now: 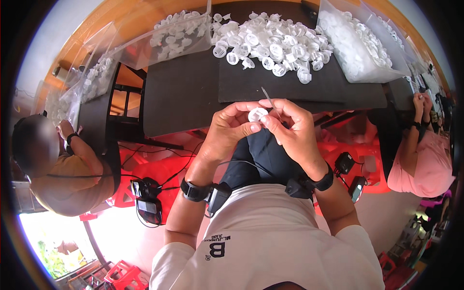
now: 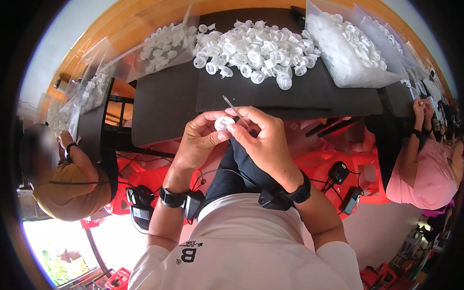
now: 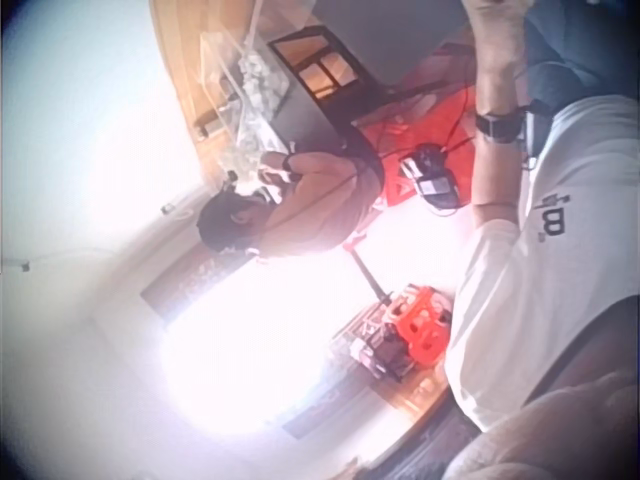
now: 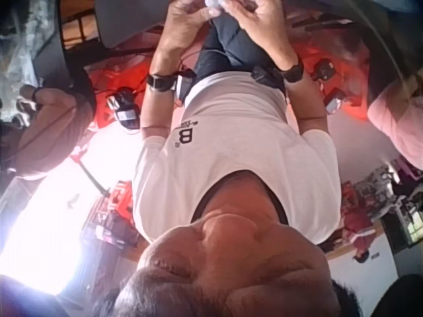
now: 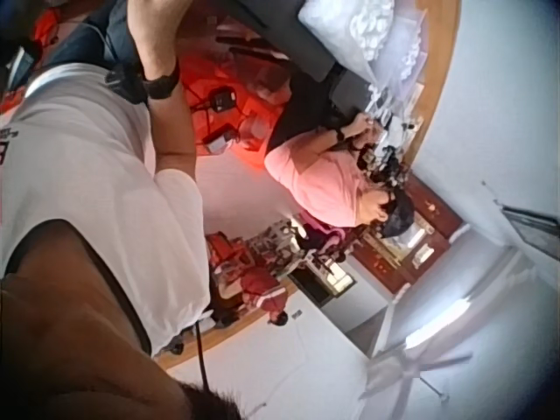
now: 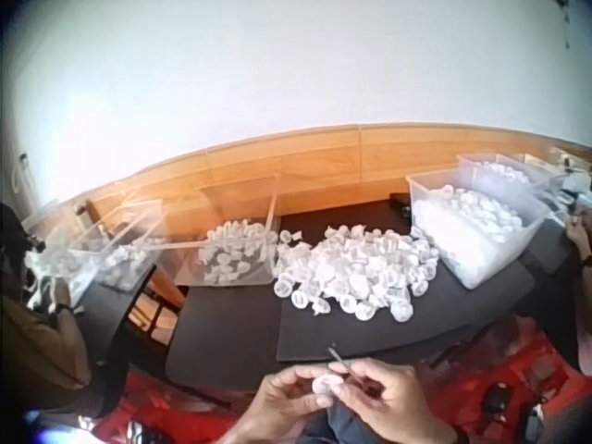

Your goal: Assembling small white plastic components by hand at a workstation.

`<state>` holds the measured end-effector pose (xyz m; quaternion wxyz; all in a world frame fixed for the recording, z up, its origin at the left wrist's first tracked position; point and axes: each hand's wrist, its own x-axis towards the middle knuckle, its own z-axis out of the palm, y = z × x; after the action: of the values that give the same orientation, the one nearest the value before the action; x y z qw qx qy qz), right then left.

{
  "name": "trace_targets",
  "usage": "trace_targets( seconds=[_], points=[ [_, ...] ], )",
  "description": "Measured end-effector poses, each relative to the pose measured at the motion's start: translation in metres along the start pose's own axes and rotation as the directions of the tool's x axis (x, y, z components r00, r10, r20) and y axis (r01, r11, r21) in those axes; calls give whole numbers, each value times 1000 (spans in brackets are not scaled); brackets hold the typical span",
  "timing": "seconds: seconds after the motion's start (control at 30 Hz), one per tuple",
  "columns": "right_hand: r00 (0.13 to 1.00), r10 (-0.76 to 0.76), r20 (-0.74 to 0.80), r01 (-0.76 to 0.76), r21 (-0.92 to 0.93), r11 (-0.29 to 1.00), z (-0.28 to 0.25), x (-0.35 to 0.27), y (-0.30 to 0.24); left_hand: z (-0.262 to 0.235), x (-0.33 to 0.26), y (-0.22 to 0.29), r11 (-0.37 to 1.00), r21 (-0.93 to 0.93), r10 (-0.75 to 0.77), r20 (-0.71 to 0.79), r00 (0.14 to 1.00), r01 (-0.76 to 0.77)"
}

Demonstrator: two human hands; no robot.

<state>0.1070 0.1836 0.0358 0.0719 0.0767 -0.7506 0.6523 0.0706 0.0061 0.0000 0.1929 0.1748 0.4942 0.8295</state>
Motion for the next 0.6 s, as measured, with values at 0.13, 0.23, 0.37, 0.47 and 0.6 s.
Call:
trace_targets(
  seconds=[0.13,0.23,0.37,0.47,0.6],
  points=[
    [1000,-16,20,17,-54,998,-2,-1,2,-2,1,-3,1000,-12,16,-12,1000,-17],
    [991,-133,25,135,-295,946,-6,-10,8,-7,3,-8,998,51,40,-76,996,-36],
    [978,-188,89,207,-507,837,-6,-20,9,-9,6,-9,995,94,49,-122,991,-37],
    [963,-258,81,257,-564,785,-2,-20,16,-10,7,-7,993,117,29,-154,988,-11],
    [964,-246,98,248,-657,712,-1,-20,17,-12,8,-11,995,97,51,-150,987,-36]
  ],
)
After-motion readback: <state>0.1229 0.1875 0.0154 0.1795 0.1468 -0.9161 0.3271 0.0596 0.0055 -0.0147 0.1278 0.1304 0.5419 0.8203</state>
